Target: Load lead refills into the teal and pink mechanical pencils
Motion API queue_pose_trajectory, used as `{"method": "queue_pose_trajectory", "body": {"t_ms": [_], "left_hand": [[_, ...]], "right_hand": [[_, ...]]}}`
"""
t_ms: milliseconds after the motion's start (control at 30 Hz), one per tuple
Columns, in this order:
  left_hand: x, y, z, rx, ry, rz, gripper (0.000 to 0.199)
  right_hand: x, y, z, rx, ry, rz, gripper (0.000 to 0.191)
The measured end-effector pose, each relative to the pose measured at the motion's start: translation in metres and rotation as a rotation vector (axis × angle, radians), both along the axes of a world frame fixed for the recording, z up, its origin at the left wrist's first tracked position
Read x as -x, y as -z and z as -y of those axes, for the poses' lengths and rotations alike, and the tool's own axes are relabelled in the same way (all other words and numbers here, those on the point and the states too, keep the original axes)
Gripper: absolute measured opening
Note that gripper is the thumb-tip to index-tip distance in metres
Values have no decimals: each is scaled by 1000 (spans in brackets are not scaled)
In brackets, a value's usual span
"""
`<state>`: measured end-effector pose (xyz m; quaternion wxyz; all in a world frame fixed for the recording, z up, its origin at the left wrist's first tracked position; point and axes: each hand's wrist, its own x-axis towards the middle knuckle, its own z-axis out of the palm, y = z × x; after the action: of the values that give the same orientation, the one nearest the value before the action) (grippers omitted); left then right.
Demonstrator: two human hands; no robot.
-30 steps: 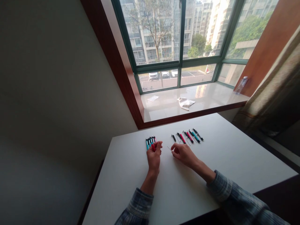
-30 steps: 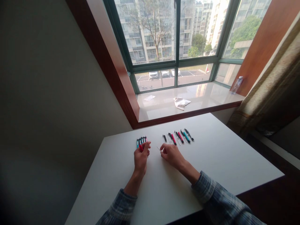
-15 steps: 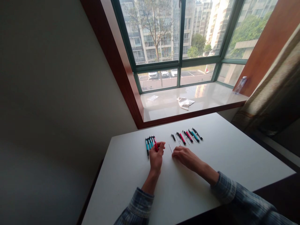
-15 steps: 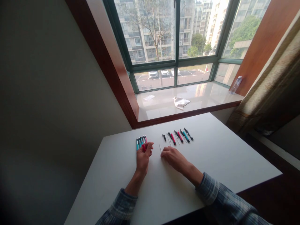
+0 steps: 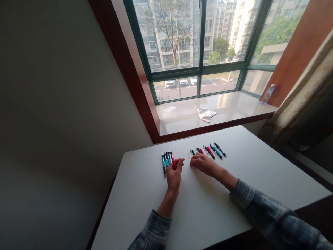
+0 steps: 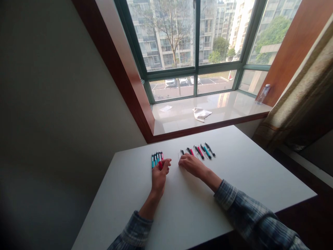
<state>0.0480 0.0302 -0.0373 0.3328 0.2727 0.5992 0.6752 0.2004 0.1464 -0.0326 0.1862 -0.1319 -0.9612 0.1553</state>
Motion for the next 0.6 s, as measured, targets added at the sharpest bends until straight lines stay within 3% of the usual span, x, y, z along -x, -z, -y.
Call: {"method": "queue_pose_trajectory", "body": {"t_ms": [367, 600], "left_hand": [[0, -1, 1, 35, 26, -25, 57], [-3, -8, 6, 119, 193, -102, 53]], "right_hand": [[-7, 2, -5, 39, 15, -45, 25], [-6, -14, 14, 224, 16, -311, 34]]}}
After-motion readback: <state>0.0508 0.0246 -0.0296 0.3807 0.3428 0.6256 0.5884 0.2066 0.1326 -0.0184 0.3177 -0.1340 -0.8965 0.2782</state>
